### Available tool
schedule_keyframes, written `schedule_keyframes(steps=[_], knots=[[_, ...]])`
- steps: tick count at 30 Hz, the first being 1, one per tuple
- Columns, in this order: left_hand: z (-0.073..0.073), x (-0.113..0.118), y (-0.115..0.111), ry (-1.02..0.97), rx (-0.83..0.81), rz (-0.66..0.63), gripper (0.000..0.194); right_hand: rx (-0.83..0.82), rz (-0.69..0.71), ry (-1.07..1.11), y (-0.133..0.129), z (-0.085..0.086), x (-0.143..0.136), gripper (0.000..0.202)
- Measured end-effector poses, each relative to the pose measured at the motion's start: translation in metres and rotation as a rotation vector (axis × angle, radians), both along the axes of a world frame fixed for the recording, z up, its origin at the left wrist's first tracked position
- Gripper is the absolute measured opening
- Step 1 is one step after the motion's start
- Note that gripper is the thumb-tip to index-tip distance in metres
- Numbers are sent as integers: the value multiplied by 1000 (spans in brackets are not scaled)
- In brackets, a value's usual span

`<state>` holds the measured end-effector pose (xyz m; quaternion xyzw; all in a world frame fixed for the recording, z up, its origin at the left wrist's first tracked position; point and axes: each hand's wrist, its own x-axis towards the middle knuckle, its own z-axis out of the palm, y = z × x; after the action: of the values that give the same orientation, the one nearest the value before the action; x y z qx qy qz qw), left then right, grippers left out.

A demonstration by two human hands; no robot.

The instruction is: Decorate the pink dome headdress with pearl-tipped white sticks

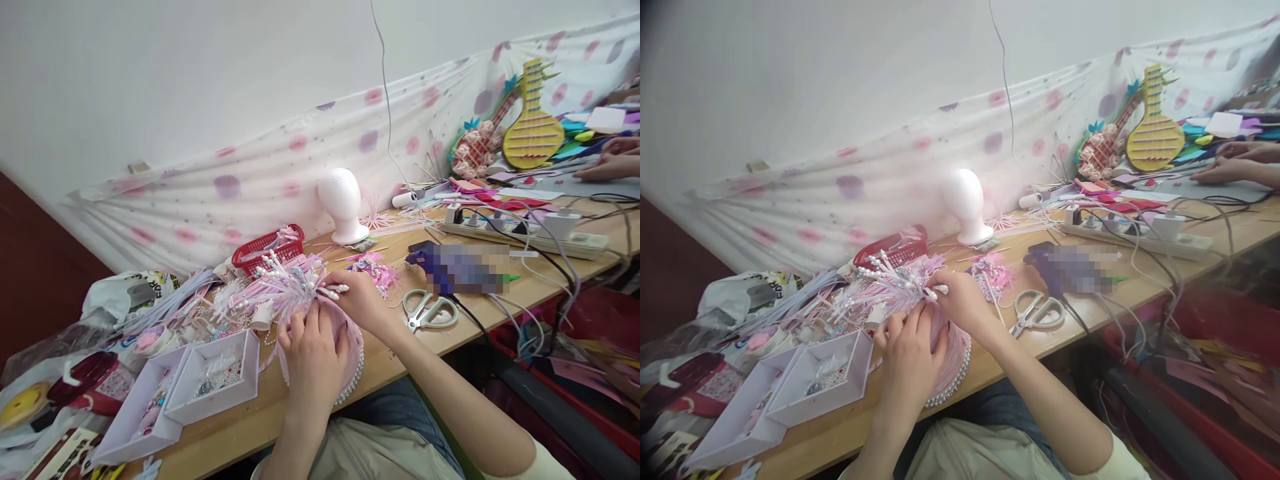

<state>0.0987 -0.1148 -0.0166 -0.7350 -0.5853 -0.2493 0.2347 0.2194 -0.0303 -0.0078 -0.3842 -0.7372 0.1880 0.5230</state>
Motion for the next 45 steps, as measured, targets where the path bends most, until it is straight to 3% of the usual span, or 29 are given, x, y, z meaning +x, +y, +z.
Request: schedule_keyframes(steps=[4,10,16,22,32,35,41,45], knots=[[-1,1,1,-16,7,9,33,11,-83,14,-4,-4,-4,7],[5,6,0,-54,-33,9,30,-27,-157,216,-8,-8,-14,4],[17,6,8,-102,-119,-9,19,-19,-220,70,-5,-4,-18,8],[16,5,10,-23,-105,-21,25,-35,-131,35,2,1,-15,3],[-1,11,6,227,-2,78,45,-232,94,353,-4,-22,-1,9],[-2,11,5,230,-9,91,47,-166,46,327,-11,-19,-2,8],[-1,12,3,223,-11,86,46,125,-43,102,-19,-14,-4,14],[2,13,2,218,-39,83,42,118,-72,49,-18,-9,-7,15]])
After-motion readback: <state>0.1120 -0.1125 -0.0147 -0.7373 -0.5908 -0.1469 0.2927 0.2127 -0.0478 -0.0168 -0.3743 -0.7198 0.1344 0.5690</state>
